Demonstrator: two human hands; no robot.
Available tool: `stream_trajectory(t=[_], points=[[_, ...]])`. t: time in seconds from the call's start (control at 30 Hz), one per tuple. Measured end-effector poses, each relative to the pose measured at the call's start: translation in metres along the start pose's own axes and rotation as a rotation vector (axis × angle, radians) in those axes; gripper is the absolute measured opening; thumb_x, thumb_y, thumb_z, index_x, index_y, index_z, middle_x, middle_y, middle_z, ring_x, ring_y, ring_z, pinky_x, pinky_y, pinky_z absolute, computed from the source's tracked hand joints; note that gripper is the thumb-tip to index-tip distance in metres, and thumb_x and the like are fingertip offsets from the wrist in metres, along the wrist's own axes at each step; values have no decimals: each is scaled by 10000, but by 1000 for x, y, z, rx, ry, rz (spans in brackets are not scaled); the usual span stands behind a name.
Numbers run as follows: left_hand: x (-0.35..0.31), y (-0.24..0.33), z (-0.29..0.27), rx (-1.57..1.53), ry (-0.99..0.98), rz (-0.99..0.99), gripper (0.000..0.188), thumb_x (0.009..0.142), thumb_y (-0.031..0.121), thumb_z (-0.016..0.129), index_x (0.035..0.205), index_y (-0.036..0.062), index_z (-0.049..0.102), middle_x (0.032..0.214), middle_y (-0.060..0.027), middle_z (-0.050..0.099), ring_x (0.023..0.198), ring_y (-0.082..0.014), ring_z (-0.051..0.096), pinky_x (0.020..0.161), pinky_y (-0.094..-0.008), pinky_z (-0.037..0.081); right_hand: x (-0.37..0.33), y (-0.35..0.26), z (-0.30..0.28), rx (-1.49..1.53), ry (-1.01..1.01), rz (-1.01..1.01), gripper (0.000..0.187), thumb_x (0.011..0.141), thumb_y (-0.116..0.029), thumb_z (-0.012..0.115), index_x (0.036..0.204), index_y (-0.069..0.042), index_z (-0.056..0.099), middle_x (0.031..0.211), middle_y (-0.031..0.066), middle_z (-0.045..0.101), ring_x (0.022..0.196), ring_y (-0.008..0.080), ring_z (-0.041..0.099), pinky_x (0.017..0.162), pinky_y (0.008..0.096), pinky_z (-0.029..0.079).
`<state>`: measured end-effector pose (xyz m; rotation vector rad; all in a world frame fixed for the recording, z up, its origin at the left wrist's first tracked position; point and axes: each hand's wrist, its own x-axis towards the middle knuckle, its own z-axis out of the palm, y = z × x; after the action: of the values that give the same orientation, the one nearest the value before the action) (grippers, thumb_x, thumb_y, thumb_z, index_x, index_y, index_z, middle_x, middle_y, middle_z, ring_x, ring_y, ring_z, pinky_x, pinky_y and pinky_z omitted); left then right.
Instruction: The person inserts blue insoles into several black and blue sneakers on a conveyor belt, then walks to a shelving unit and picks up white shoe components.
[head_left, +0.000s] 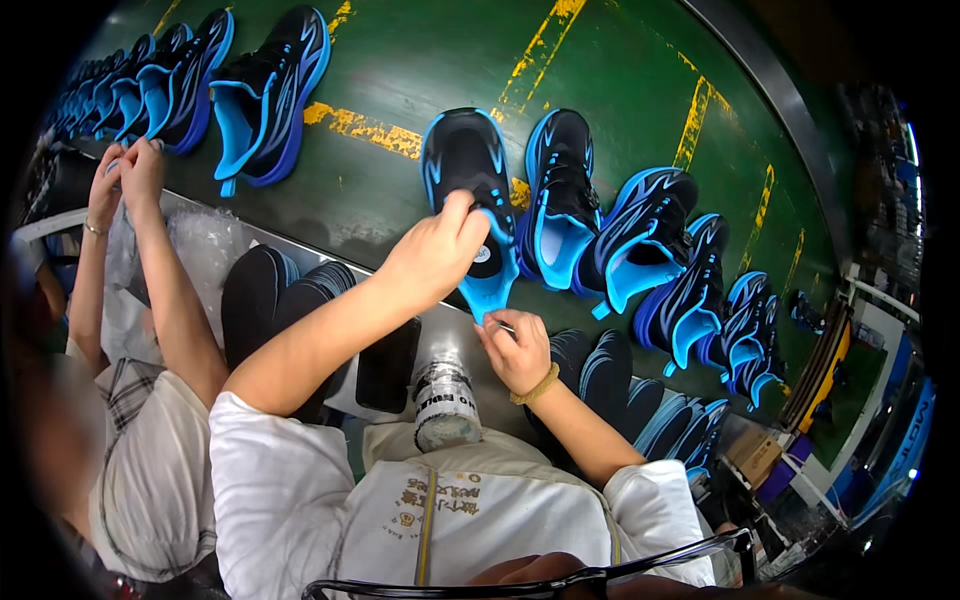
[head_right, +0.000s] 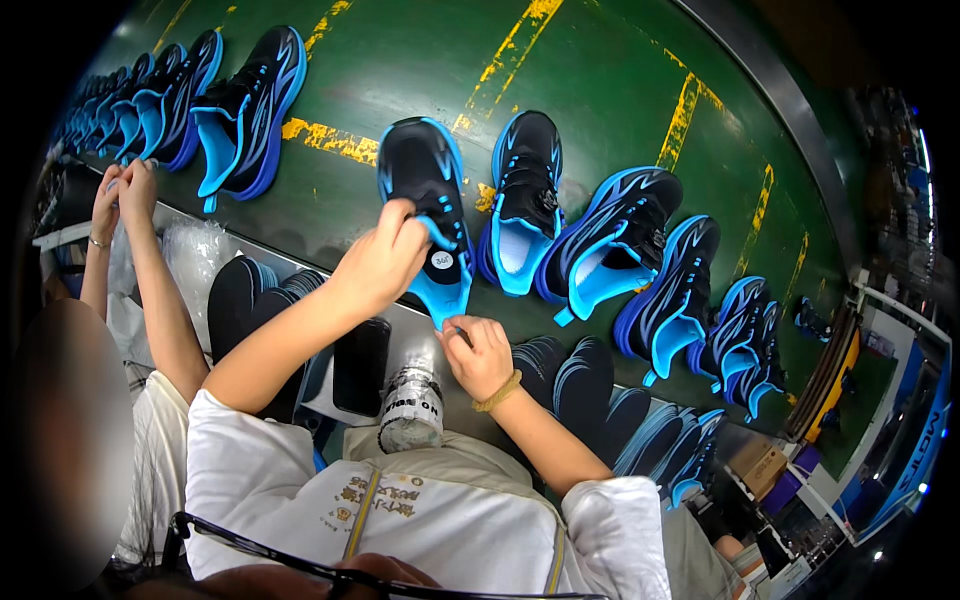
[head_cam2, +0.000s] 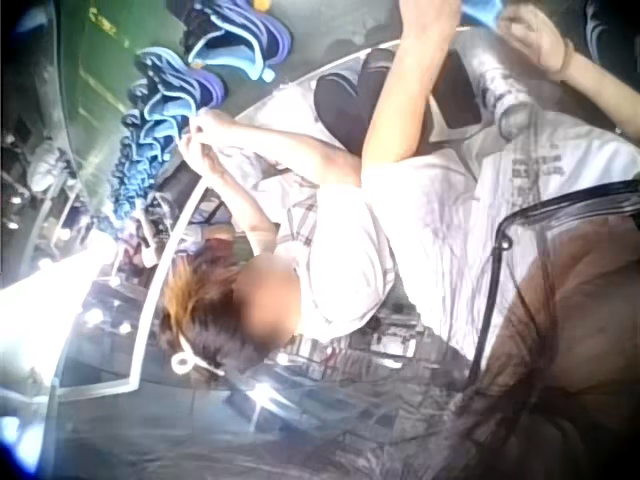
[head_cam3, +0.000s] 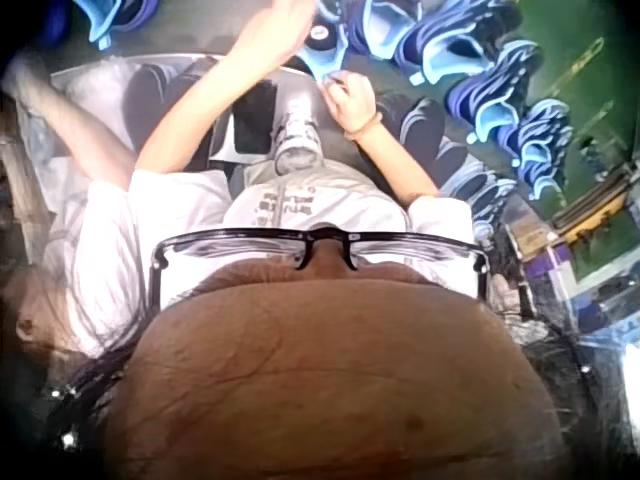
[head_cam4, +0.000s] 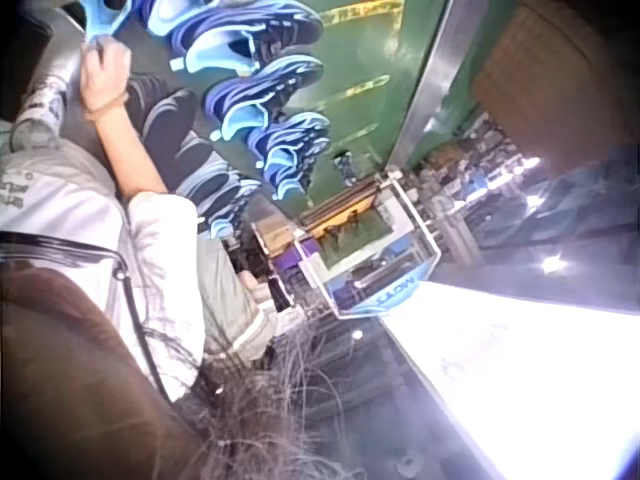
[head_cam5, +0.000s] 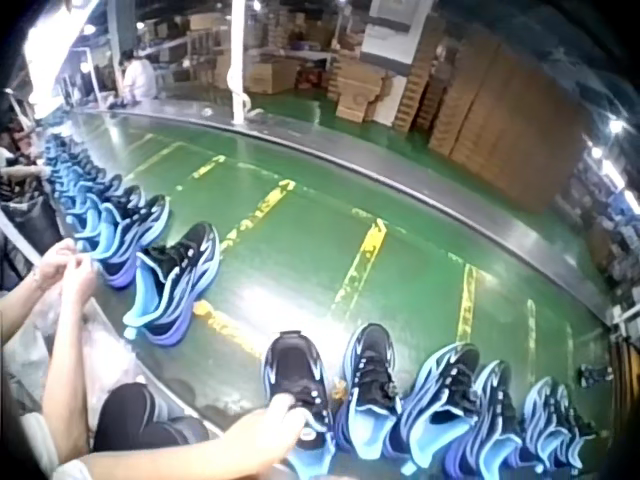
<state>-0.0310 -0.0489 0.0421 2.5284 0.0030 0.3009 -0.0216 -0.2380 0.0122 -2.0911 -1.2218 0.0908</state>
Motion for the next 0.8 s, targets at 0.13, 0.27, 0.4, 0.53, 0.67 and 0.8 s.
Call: stream_trajectory(t=[0.13, 0.27, 0.4, 0.53, 0.67, 0.8], points=[[-1, -1, -5, 153, 125, 85, 151, 661, 40, 505, 768, 14, 402, 849, -168, 439, 546, -278, 515, 498, -350, 442, -4, 3, 1, 13, 28, -17, 157, 646, -53, 631, 741, -38, 508, 803, 53, 527, 700, 201, 511, 617, 310, 390], [20, -23, -1, 613, -28, 58, 200, 695, 153, 555, 812, 37, 442, 872, -142, 480, 624, -210, 525, 531, -293, 396, 14, 3, -4, 2, 63, 13, 188, 654, -75, 619, 818, -37, 535, 874, 74, 510, 781, 217, 505, 671, 328, 386], [32, -37, 13, 1036, -203, 74, 180, 730, 171, 464, 848, 34, 457, 903, -199, 481, 447, -182, 506, 478, -292, 381, 28, -1, -48, -52, 180, 88, 284, 679, -142, 590, 935, -52, 505, 961, 87, 496, 904, 233, 482, 771, 354, 341], [36, -20, 20, 1242, -370, 73, 250, 729, 154, 445, 934, 15, 474, 1045, -328, 416, 439, -159, 503, 444, -287, 375, -1, 65, -65, -416, 189, 164, 261, 663, -121, 574, 911, -73, 508, 942, 73, 504, 828, 222, 490, 736, 352, 356], [39, -28, 17, 966, -421, -42, 247, 718, 115, 442, 956, 51, 454, 1158, -322, 341, 562, -293, 580, 548, -373, 461, -22, 100, -102, -487, 107, 74, 188, 639, -73, 540, 822, -118, 546, 928, 82, 519, 771, 237, 505, 683, 352, 378], [54, -39, -34, 229, -400, -208, 150, 792, 128, 441, 853, -7, 470, 1117, -180, 465, 805, -263, 564, 653, -324, 446, -61, 98, -149, -668, 216, 197, 232, 667, -84, 566, 897, -115, 561, 1000, 121, 491, 904, 287, 476, 770, 367, 364]])
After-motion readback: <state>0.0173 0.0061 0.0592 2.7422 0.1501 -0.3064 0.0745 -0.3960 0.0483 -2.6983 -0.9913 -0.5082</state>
